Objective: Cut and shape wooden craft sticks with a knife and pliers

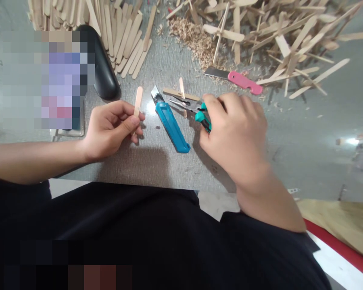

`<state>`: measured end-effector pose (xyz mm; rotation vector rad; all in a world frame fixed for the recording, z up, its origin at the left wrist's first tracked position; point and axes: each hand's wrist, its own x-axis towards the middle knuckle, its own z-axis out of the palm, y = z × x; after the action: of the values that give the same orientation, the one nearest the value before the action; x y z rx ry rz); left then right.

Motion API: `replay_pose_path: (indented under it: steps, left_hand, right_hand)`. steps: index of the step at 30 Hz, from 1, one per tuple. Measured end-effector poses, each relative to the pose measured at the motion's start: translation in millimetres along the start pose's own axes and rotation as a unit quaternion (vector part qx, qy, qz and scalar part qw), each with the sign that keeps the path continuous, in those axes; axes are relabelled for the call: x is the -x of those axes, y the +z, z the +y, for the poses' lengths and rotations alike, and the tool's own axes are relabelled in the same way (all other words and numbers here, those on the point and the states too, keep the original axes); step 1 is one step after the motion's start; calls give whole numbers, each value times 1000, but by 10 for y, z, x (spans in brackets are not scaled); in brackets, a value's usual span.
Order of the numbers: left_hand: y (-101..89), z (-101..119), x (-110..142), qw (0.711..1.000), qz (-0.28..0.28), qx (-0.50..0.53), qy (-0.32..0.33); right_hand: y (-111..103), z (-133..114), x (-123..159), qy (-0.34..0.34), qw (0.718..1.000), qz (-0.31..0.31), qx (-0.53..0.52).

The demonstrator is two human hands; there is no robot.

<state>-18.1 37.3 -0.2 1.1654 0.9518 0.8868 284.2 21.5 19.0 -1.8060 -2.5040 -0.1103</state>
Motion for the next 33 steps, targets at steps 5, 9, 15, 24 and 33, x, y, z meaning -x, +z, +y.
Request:
replay_pose_path:
  steps: [5,9,15,24,33]
  left_hand:
    - [-7,-2,-3,1000,-6,1,3]
    - [-8,1,-1,1000,-11,-6,3]
    - [-5,1,8,1000,-9,-5,7]
    - [-30,-8,34,998,-49,-24,23]
    - [-24,-12,45,999,-45,-12,23]
  right_hand:
    - [-1,19,-3,-31,999,5,35]
    - [-12,15,-1,-27,998,16,59]
    - [-61,-56,22,-39,984,78,-154]
    - [-94,-310,79,-56,946,42,-318]
    - [-67,-284,76,-49,946,22,-318]
